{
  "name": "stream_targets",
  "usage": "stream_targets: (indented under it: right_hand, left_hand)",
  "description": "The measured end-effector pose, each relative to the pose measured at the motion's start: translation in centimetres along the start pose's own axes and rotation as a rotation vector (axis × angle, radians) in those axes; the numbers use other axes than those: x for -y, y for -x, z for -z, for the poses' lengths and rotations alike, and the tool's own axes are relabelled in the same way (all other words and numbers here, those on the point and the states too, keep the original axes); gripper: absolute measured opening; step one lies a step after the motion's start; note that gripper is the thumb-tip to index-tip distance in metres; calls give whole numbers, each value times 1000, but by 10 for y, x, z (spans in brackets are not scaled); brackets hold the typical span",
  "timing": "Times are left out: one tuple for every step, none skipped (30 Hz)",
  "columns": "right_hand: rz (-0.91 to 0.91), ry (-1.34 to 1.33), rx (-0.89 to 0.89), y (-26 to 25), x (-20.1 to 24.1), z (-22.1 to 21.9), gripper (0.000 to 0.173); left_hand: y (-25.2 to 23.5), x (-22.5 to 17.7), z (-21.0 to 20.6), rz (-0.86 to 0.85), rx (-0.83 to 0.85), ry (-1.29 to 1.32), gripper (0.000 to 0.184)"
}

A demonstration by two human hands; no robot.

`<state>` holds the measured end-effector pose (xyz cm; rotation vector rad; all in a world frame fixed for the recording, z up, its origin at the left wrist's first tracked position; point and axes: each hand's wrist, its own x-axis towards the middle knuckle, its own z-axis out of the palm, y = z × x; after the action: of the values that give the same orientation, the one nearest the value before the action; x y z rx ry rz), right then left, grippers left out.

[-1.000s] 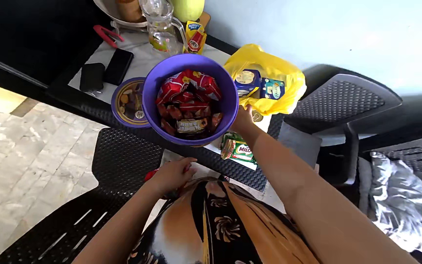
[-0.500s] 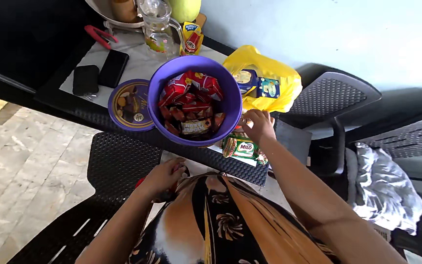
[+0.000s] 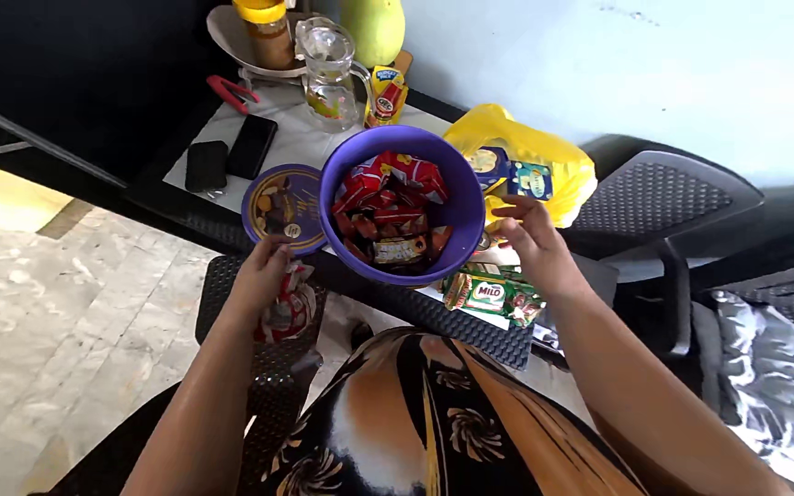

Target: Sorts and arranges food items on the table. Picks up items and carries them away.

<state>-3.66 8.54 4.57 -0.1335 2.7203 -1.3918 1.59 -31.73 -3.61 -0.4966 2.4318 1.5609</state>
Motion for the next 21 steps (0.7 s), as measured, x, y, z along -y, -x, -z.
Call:
stream_targets:
  right_hand:
    - [-22,2,30,-5,6,-6,65]
    - [-45,6,55,-9,9,-13,70]
    - [-75,2,87,-13,10,-19,74]
    - [-101,-7,102,-15,10,-25,74]
    - [-107,-21,96,-16,8,-31,74]
    - [-104,-29,87,-17,7,-35,74]
    - [-100,-33,75,-17,6,-37,73]
    - [-99,-40,65,-16,6,-38,73]
    - [-94,-49,61,-16,4,-39,72]
    - [-83,-57,54,-15,2,-39,72]
    - [-69,-62,46,-16,1,-40,71]
    - [-60,-64,40,-17,0,-41,71]
    - [-59,-60,34,-17,-1,-41,72]
    - [-59,-55,29,-17,-2,-42,72]
    - [-55,-48,22,-18,-2,-43,71]
    - [-53,-51,17,-18,-1,-43,71]
    - [-53,-60,22,-18,-1,-43,71]
    - [-50,-74,23,-17,-1,-44,71]
    - [-45,-85,30,-17,-1,-43,70]
    - [-39,-95,37,-17,-1,-43,70]
    - [-33,-104,46,-17,-1,-43,71]
  left_hand:
    - [-6,3,6,64,9,-31,38]
    - [-13,9,10,150,19,-60,42]
    - [-21,18,12,246,17,-90,49]
    - [-29,31,12,340,25,-126,59]
    - [-37,44,11,421,40,-163,70]
    - [-44,55,10,486,60,-205,79]
    - [-47,60,8,536,76,-224,86]
    - [-47,60,6,577,82,-197,88]
    - [-47,60,4,597,94,-168,88]
    - [-48,62,1,598,105,-160,87]
    - [-52,65,-3,589,118,-185,87]
    - [-60,75,-7,573,107,-237,88]
    - [-67,84,-11,558,89,-272,88]
    - [-71,89,-14,559,48,-251,85]
    - [-70,88,-15,556,9,-197,79]
    - [-68,87,-15,551,-49,-108,70]
    - [-65,86,-15,527,-116,2,59]
    - [-59,84,-15,497,-174,79,53]
    - [-50,79,-14,469,-223,133,49]
    - [-39,72,-11,438,-266,178,45]
    - [-27,69,-7,399,-315,228,41]
